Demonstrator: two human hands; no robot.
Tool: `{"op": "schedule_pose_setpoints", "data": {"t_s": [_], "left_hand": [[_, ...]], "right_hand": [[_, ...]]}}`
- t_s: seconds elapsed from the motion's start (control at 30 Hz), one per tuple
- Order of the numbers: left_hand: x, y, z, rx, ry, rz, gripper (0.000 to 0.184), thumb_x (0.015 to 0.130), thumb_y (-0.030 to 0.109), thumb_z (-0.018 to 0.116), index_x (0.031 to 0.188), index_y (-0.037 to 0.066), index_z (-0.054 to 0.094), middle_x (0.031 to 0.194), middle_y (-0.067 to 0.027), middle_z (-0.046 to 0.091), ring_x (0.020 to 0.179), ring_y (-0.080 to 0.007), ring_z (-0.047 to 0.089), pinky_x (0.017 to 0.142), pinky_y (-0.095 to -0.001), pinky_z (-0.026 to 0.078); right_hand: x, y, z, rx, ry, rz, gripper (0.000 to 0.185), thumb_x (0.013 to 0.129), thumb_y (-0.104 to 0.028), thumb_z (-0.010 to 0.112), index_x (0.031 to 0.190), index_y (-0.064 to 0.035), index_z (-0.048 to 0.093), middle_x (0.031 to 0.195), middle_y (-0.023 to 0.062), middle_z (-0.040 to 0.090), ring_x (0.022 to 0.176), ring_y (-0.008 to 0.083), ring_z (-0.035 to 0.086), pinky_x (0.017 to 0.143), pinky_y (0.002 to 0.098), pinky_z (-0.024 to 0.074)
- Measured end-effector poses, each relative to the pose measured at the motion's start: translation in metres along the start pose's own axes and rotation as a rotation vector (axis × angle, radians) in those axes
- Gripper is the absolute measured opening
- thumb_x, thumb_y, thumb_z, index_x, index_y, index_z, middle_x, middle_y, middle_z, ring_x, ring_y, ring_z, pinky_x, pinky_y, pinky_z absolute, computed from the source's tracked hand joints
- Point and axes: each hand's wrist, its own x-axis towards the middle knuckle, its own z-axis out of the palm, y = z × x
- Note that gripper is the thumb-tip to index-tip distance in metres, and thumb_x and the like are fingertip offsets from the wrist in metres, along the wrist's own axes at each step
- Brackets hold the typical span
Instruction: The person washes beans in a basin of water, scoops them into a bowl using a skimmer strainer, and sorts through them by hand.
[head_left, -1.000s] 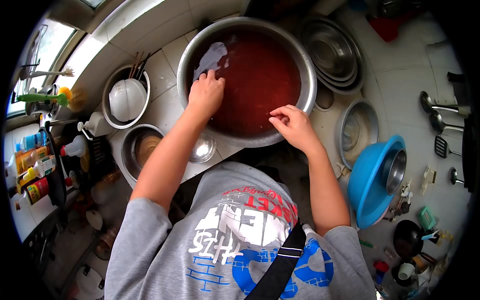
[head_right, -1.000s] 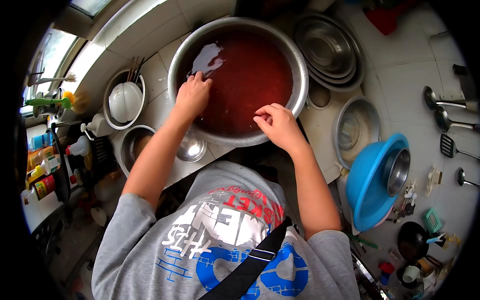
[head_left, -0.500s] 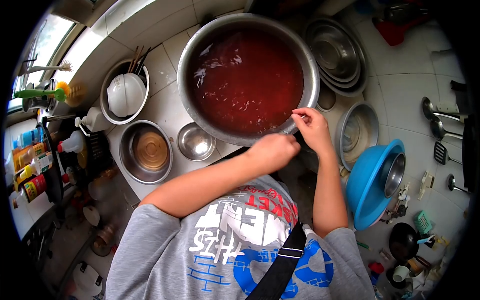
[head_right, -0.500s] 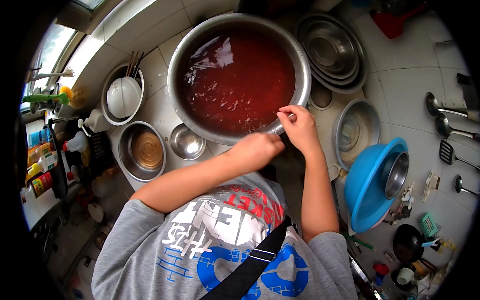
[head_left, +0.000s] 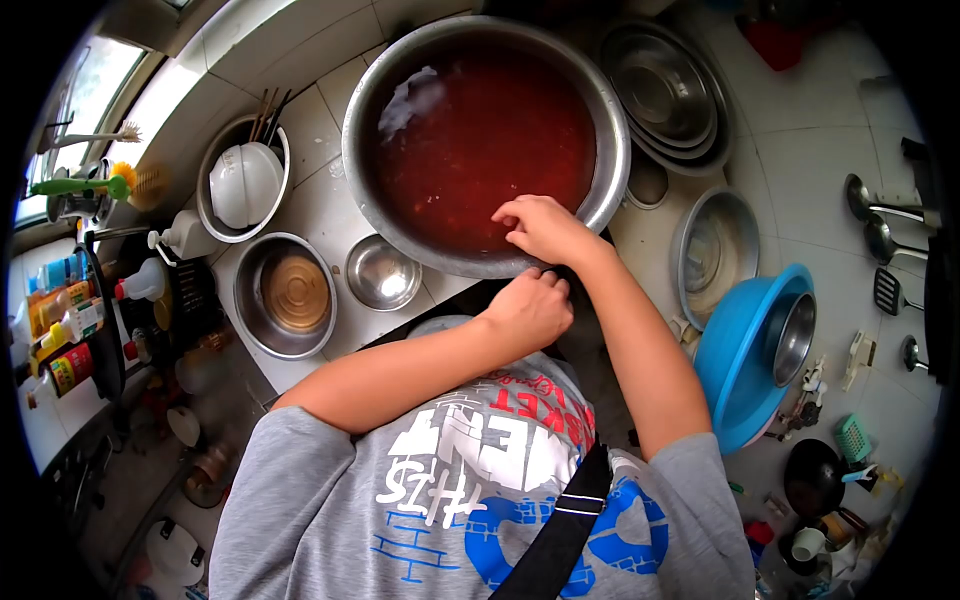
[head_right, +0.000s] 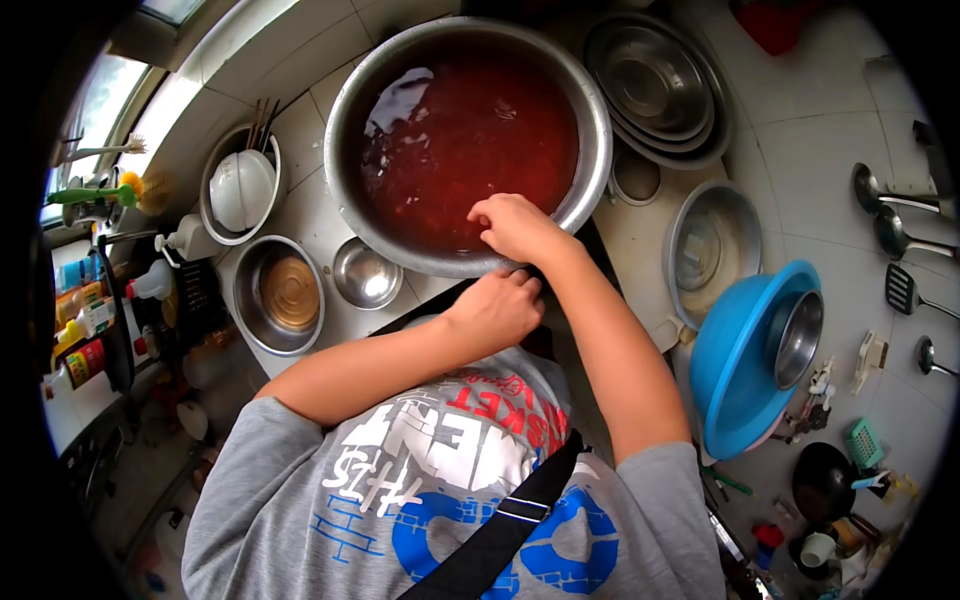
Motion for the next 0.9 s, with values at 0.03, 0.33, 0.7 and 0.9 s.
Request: {"op": "schedule_pose_setpoints", "data": {"t_s": [0.03,0.33,0.7,0.9], "left_hand": [[-0.009,-0.002,-0.007,-0.044,0.014,-0.021,0.014,0.084,0.013,0.063,0.091,0.006,0.072,0.093,-0.0108,0.068,0.096,-0.0266,0.069,0.084,-0.0384,0.054],[-0.073,-0.024,-0.041,-0.320,-0.001,-0.264,0.014,0.089,0.014,0.068,0.096,0.003,0.071,0.093,-0.0125,0.066,0.090,-0.0326,0.069,0.081,-0.0439,0.057],[-0.100,-0.034,-0.058,-0.503,0.056,-0.338,0.020,0.087,0.014,0.074,0.103,0.002,0.073,0.098,-0.0138,0.068,0.092,-0.0361,0.069,0.081,-0.0455,0.056],[-0.087,-0.052,-0.069,-0.406,0.092,-0.340,0.019,0.085,0.012,0.074,0.101,0.003,0.072,0.096,-0.0135,0.067,0.091,-0.0355,0.069,0.079,-0.0458,0.056]], "right_hand": [[0.011,0.002,0.009,-0.045,-0.035,-0.016,0.035,0.082,-0.003,0.072,0.117,-0.0029,0.071,0.114,0.0165,0.071,0.101,0.0322,0.070,0.092,0.0412,0.0565],[0.041,-0.030,0.024,0.009,-0.233,0.156,0.019,0.084,-0.001,0.067,0.100,-0.0007,0.078,0.093,0.0175,0.077,0.089,0.0297,0.075,0.082,0.0392,0.0593],[-0.110,-0.046,-0.055,0.295,0.038,0.217,0.029,0.096,0.000,0.059,0.123,-0.0007,0.067,0.097,0.0149,0.075,0.079,0.0204,0.072,0.072,0.0323,0.0581],[-0.130,-0.052,-0.039,-0.226,0.273,0.334,0.040,0.089,-0.008,0.073,0.127,-0.0062,0.064,0.082,0.0212,0.070,0.078,0.0385,0.069,0.070,0.0464,0.0557]]}}
